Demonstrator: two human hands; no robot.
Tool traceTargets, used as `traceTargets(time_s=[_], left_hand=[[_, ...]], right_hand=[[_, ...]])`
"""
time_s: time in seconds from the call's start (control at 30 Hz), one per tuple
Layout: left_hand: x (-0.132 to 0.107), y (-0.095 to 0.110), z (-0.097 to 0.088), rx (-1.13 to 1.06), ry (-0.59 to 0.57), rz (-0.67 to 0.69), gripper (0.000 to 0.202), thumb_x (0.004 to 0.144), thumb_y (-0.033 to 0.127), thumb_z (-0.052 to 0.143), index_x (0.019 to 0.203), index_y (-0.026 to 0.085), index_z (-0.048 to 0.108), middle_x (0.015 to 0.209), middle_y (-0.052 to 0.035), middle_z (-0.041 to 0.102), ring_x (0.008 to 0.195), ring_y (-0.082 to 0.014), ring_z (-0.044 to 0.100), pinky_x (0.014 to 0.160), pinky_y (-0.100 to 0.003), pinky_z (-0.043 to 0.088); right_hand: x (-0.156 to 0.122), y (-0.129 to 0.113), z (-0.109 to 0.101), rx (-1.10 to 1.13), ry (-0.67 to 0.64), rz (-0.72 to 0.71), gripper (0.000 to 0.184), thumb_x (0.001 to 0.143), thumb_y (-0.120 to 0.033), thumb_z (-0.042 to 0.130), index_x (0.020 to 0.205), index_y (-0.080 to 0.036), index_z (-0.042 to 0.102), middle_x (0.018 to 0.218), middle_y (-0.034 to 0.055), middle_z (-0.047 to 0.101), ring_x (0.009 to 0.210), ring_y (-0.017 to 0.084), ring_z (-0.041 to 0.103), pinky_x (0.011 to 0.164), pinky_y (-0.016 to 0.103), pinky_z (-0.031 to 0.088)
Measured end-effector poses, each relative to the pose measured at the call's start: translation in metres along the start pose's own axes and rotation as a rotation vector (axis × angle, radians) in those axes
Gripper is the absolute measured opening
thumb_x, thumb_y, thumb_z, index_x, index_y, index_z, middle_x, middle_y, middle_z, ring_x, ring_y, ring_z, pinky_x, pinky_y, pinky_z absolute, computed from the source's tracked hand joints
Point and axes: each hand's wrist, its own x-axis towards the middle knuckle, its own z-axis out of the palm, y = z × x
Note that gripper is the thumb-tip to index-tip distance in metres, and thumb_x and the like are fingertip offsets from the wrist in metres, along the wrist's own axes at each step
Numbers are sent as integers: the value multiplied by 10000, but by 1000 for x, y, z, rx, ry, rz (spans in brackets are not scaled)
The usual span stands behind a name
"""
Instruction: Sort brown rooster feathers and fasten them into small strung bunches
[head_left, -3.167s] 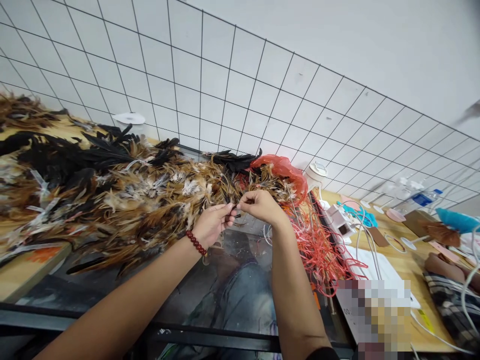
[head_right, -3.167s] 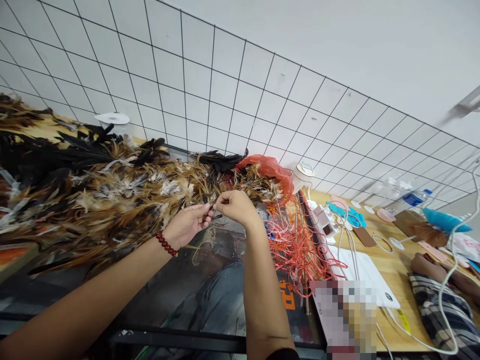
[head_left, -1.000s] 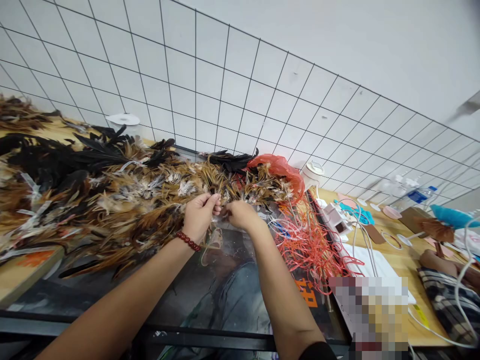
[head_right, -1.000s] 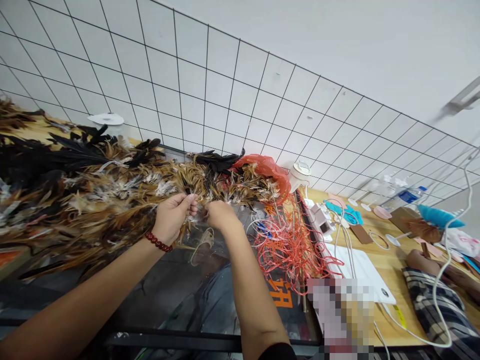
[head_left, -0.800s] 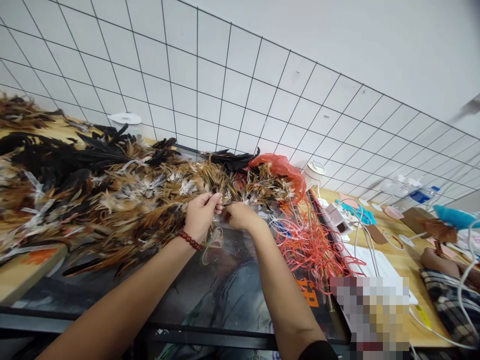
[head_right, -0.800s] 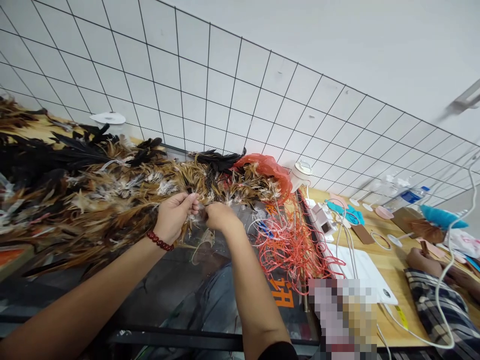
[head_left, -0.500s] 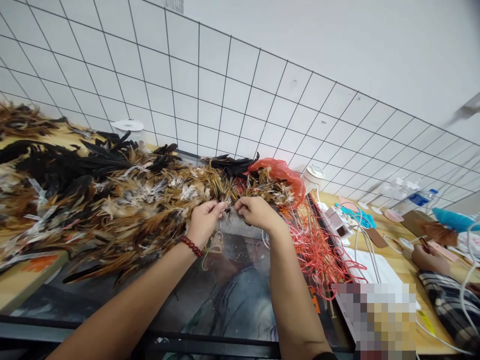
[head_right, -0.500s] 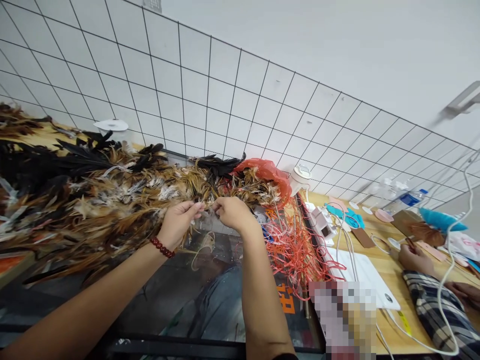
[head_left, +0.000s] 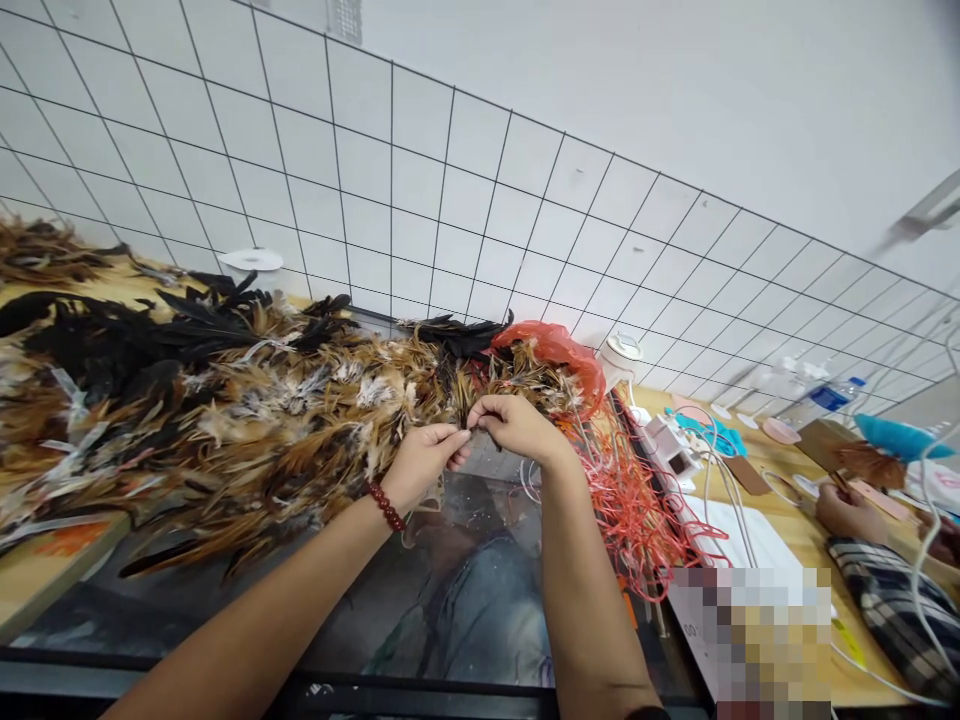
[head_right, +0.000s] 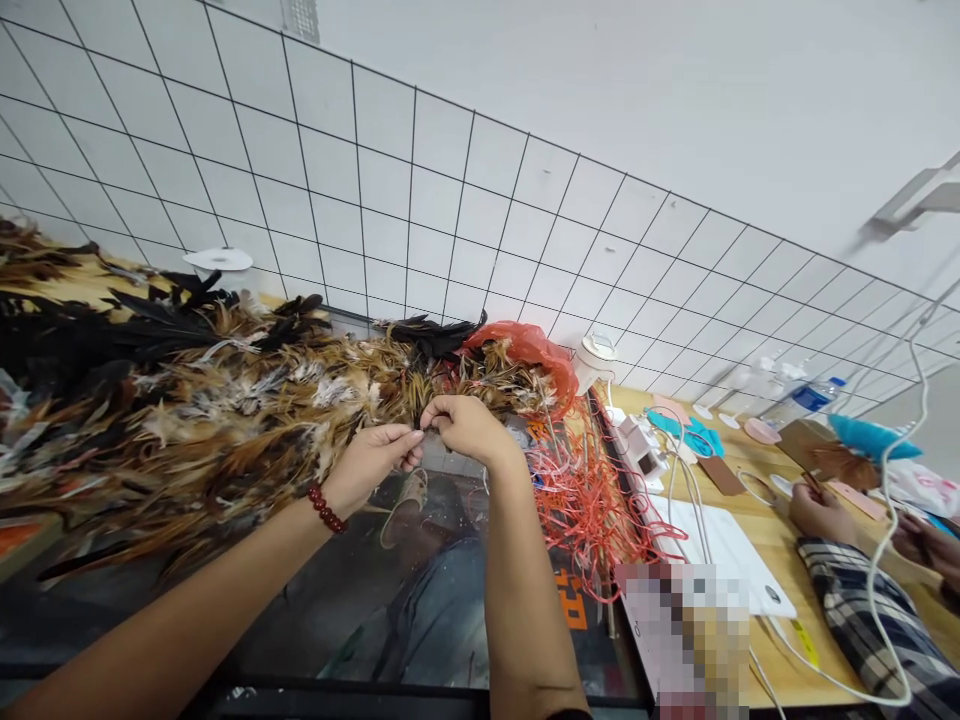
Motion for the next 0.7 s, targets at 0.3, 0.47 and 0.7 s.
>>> traceTargets(time_s=[0.3, 0.47, 0.7], left_hand=[[2, 5, -6, -176, 134, -18, 384, 578, 463, 802, 597, 132, 610, 593, -16, 590, 528, -92, 509, 538, -237, 414], [5, 6, -8, -291, 266, 29, 432, 536, 476, 834, 662, 123, 620, 613, -9, 597, 546, -85, 512, 538, -223, 401], [0, 12, -7, -307, 260, 13, 451, 534, 492, 849, 660, 126, 617, 635, -13, 599, 576, -99, 530, 570, -247, 435]], right_hand=[[9, 22, 9, -253, 214, 74, 247, 806, -111, 499, 898, -210, 705, 912, 40, 715, 848, 151, 622, 788, 247, 435], [15, 42, 26, -383, -40, 262, 260, 727, -216, 680, 979, -239, 738, 901, 49, 723, 842, 177, 639, 740, 247, 430], [18, 50, 29, -286, 32, 160, 136, 765, -129, 574, 778, -180, 699, 887, 54, 680, 851, 156, 601, 766, 253, 411]])
